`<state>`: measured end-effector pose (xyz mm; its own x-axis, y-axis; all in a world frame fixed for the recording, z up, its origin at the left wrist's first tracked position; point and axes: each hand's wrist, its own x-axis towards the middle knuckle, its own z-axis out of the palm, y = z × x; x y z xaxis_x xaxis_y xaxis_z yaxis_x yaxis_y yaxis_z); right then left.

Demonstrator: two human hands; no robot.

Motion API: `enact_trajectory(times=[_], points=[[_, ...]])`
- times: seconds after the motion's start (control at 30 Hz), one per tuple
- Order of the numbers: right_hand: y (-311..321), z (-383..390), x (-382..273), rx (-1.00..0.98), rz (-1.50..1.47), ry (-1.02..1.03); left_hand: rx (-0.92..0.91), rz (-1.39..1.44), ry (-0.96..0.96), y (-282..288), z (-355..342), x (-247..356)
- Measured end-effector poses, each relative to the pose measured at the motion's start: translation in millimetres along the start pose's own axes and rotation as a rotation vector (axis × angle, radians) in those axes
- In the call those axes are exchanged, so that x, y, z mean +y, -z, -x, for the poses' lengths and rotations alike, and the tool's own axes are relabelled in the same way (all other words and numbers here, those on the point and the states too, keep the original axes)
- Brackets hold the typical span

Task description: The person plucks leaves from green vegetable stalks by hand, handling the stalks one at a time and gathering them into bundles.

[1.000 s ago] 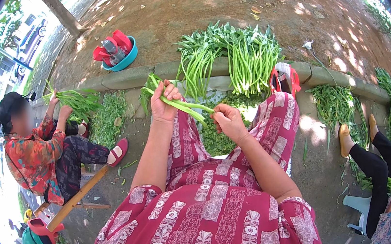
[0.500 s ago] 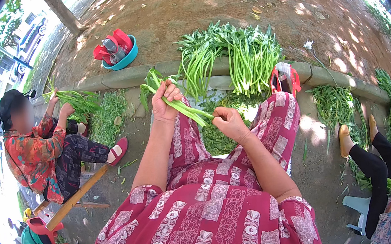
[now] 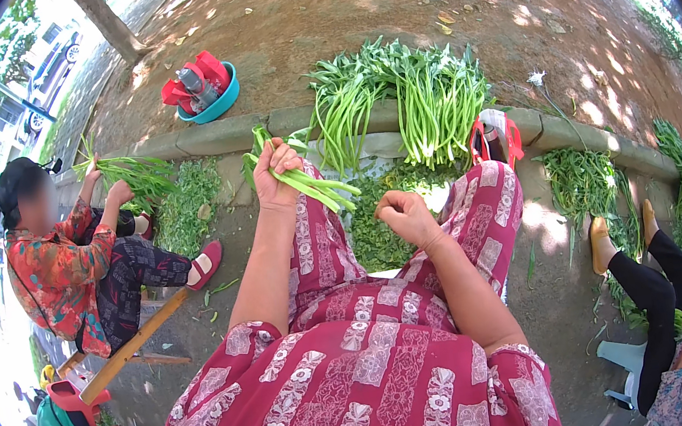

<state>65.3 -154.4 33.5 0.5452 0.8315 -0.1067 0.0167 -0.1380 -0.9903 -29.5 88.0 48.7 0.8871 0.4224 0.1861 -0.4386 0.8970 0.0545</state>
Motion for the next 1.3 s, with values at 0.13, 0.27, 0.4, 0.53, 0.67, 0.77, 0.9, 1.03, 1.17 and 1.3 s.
enact_trajectory(times=[0.13,0.27,0.4,0.53,0.67,0.77,0.9,1.03,1.17,1.3], points=[[4.5,-2.1,3.2,-0.004,-0.030,-0.110,0.019,0.004,0.014,3.1,3.7,-0.8],[3.4,-6.5,16.6,0.026,0.086,-0.015,0.026,-0.051,0.017,4.0,2.1,-1.2],[-6.6,-6.3,11.2,0.074,-0.038,0.129,0.021,-0.029,0.022,4.6,2.2,-2.5],[-1.9,-13.7,17.0,0.110,0.242,0.444,0.036,-0.073,0.033,4.5,1.4,-4.7],[-4.6,-12.7,6.9,0.219,0.456,0.610,0.039,-0.097,0.030,5.6,1.4,-4.5],[-15.9,-6.2,-3.9,0.209,0.082,0.335,0.043,-0.104,0.034,4.9,1.0,-7.1],[-16.6,-5.8,-4.0,0.202,0.228,0.383,0.055,-0.123,0.037,4.9,0.7,-9.8],[-16.2,-3.8,-9.4,0.196,0.413,0.435,0.065,-0.142,0.042,6.2,0.9,-10.5],[-18.4,-1.1,-12.1,0.218,0.509,0.441,0.061,-0.166,0.037,6.9,1.5,-10.8],[-17.9,-2.6,-7.1,0.233,0.611,0.524,0.057,-0.178,0.041,5.6,2.3,-12.2]])
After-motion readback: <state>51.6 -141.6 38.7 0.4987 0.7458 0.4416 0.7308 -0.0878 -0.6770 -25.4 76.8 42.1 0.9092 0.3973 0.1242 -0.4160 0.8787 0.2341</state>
